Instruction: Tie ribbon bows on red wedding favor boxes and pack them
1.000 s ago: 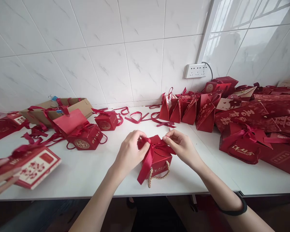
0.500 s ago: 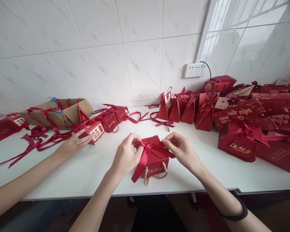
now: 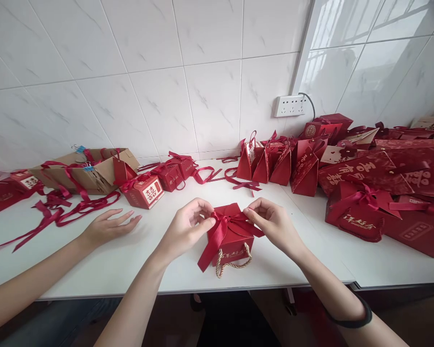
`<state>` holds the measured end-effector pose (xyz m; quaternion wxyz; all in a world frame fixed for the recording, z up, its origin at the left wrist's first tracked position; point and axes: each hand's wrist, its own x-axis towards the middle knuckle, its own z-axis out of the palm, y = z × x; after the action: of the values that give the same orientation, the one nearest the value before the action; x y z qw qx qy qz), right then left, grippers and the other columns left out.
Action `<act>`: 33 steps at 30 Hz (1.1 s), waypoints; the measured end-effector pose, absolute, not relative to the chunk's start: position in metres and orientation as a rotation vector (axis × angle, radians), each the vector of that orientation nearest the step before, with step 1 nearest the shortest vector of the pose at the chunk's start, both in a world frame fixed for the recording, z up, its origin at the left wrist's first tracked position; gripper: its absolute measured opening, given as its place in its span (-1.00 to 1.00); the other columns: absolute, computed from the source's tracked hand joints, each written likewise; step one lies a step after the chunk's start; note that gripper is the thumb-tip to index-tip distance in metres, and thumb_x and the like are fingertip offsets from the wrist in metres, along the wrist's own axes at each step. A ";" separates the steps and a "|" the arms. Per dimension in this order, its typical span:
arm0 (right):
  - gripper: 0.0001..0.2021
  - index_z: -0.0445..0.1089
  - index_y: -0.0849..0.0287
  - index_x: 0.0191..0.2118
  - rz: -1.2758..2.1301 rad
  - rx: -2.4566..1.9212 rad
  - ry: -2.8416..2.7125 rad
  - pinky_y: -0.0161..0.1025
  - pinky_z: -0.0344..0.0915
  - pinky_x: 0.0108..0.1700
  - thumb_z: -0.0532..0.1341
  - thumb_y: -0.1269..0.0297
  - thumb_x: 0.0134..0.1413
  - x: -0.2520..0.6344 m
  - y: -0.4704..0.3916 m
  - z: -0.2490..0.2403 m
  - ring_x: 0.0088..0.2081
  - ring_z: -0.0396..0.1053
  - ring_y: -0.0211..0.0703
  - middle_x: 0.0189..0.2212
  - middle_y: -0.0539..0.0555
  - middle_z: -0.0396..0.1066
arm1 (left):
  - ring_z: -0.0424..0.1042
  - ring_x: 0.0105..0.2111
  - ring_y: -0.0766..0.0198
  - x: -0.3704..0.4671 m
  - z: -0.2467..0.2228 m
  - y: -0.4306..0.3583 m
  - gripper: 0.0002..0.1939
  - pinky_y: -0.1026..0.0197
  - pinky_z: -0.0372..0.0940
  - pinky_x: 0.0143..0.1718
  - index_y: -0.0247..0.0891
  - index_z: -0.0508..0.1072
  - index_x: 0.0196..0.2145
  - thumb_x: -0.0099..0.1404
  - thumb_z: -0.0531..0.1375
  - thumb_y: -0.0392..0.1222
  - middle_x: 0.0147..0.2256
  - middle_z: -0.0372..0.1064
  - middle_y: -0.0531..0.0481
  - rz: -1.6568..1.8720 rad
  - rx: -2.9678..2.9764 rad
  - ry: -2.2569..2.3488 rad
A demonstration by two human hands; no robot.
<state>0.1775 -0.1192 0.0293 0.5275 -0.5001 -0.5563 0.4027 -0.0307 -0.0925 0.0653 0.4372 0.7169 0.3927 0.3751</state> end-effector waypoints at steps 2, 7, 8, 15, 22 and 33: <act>-0.64 0.27 0.19 -0.46 0.969 -1.195 -1.325 -0.38 0.09 -0.53 0.23 -0.04 0.01 0.178 -0.118 0.029 -0.53 0.17 -0.35 -0.56 -0.05 0.27 | 0.33 -0.32 0.37 -0.032 0.067 -0.092 -0.88 0.35 0.24 -0.34 -0.25 0.35 -0.33 0.17 0.21 -0.20 -0.36 0.31 0.05 0.838 1.748 0.932; -0.62 0.27 0.20 -0.47 1.001 -1.162 -1.328 -0.36 0.12 -0.50 0.25 -0.06 -0.03 0.178 -0.116 0.029 -0.51 0.20 -0.34 -0.55 -0.03 0.30 | 0.19 -0.58 0.48 -0.032 0.066 -0.088 -0.85 0.42 0.05 -0.61 -0.25 0.30 -0.33 0.21 0.19 -0.14 -0.52 0.27 0.11 0.747 1.592 0.935; -0.62 0.27 0.20 -0.47 0.999 -1.155 -1.327 -0.36 0.13 -0.50 0.26 -0.06 -0.04 0.178 -0.115 0.029 -0.51 0.21 -0.34 -0.55 -0.03 0.30 | 0.17 -0.62 0.50 -0.031 0.065 -0.087 -0.85 0.43 0.01 -0.65 -0.25 0.29 -0.35 0.20 0.20 -0.15 -0.54 0.25 0.13 0.760 1.553 0.924; -0.59 0.27 0.20 -0.49 1.019 -1.139 -1.300 -0.35 0.13 -0.51 0.28 -0.09 -0.08 0.178 -0.113 0.031 -0.52 0.20 -0.33 -0.56 -0.02 0.29 | 0.12 -0.75 0.50 -0.027 0.067 -0.086 -0.77 0.47 -0.16 -0.81 -0.23 0.30 -0.33 0.17 0.22 -0.06 -0.63 0.17 0.18 0.726 1.361 0.883; -0.60 0.27 0.20 -0.48 1.067 -1.115 -1.277 -0.36 0.12 -0.50 0.29 -0.08 -0.09 0.178 -0.111 0.029 -0.52 0.18 -0.34 -0.55 -0.03 0.29 | -0.08 -0.86 0.61 -0.028 0.063 -0.082 -0.73 0.46 -0.23 -0.82 -0.25 0.31 -0.29 0.22 0.19 0.01 -0.64 0.34 0.10 0.749 1.469 1.007; -0.58 0.29 0.21 -0.51 1.212 -1.100 -1.210 -0.34 0.01 -0.52 0.33 -0.08 -0.17 0.179 -0.107 0.027 -0.57 0.10 -0.38 -0.61 -0.09 0.22 | 0.19 -0.74 0.49 -0.028 0.061 -0.082 -0.72 0.48 -0.02 -0.80 -0.22 0.28 -0.36 0.18 0.22 0.03 -0.63 0.21 0.19 0.815 1.345 0.958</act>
<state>0.1787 -0.1071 0.0273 0.5254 -0.4597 -0.5057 0.5068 -0.0280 -0.0821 0.0609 0.6054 0.5812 0.4141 0.3524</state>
